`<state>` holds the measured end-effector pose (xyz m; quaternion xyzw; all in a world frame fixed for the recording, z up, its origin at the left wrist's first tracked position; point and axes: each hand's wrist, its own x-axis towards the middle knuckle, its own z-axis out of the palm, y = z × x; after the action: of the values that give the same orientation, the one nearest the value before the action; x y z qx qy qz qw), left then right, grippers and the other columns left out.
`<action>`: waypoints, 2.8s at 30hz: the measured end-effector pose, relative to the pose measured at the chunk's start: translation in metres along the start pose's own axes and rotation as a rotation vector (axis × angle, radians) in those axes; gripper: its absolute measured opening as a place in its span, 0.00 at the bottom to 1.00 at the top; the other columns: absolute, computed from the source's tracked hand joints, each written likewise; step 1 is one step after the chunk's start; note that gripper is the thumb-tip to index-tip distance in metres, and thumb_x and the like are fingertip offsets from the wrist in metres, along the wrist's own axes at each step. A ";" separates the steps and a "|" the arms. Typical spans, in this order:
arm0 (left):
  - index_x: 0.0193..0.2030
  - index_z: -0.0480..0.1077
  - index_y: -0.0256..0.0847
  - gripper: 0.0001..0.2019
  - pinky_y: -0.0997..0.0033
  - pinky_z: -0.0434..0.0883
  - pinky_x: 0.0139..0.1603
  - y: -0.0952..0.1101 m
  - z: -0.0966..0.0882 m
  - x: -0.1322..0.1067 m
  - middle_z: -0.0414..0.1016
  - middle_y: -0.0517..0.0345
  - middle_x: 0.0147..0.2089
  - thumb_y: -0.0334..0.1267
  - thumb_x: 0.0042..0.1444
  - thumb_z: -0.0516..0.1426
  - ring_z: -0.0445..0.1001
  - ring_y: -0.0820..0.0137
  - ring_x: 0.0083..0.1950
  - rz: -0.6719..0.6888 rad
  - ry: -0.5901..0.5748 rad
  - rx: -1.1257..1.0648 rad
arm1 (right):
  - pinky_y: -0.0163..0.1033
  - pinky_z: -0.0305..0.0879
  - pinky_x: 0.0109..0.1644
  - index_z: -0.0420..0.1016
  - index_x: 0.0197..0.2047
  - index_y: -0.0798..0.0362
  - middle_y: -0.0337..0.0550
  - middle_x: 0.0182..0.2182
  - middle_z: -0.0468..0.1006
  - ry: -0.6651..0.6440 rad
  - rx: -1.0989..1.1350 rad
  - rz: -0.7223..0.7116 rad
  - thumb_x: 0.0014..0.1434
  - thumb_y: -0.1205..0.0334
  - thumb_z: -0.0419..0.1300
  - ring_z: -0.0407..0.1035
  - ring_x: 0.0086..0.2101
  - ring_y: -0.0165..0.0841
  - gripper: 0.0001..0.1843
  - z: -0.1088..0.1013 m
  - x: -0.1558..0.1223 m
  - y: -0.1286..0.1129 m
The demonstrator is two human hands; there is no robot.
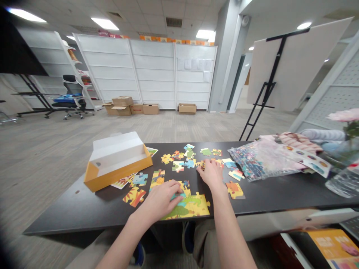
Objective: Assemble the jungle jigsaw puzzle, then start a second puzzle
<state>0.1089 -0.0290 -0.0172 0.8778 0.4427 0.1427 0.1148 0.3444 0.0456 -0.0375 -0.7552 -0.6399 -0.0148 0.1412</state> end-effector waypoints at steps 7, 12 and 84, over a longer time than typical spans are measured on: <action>0.41 0.72 0.43 0.06 0.68 0.69 0.42 0.000 0.000 0.000 0.76 0.58 0.45 0.42 0.63 0.58 0.75 0.63 0.47 0.010 0.011 -0.021 | 0.47 0.63 0.53 0.75 0.50 0.54 0.52 0.44 0.77 -0.015 0.174 -0.059 0.55 0.62 0.62 0.71 0.48 0.45 0.18 0.012 0.008 0.009; 0.40 0.73 0.43 0.06 0.65 0.69 0.44 -0.002 0.000 0.001 0.76 0.58 0.43 0.42 0.62 0.60 0.72 0.62 0.46 0.022 0.040 -0.048 | 0.47 0.66 0.55 0.71 0.54 0.52 0.51 0.49 0.71 0.101 0.393 -0.143 0.48 0.67 0.62 0.71 0.48 0.42 0.27 0.011 0.002 0.012; 0.53 0.71 0.40 0.19 0.55 0.67 0.62 -0.003 0.003 -0.004 0.75 0.50 0.55 0.49 0.60 0.61 0.69 0.56 0.58 0.027 0.055 -0.045 | 0.40 0.68 0.50 0.82 0.44 0.51 0.44 0.43 0.83 -0.335 0.319 -0.697 0.58 0.66 0.62 0.75 0.42 0.37 0.11 -0.015 0.049 -0.067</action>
<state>0.1053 -0.0303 -0.0212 0.8766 0.4305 0.1784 0.1204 0.2905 0.0987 -0.0004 -0.4538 -0.8657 0.1609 0.1369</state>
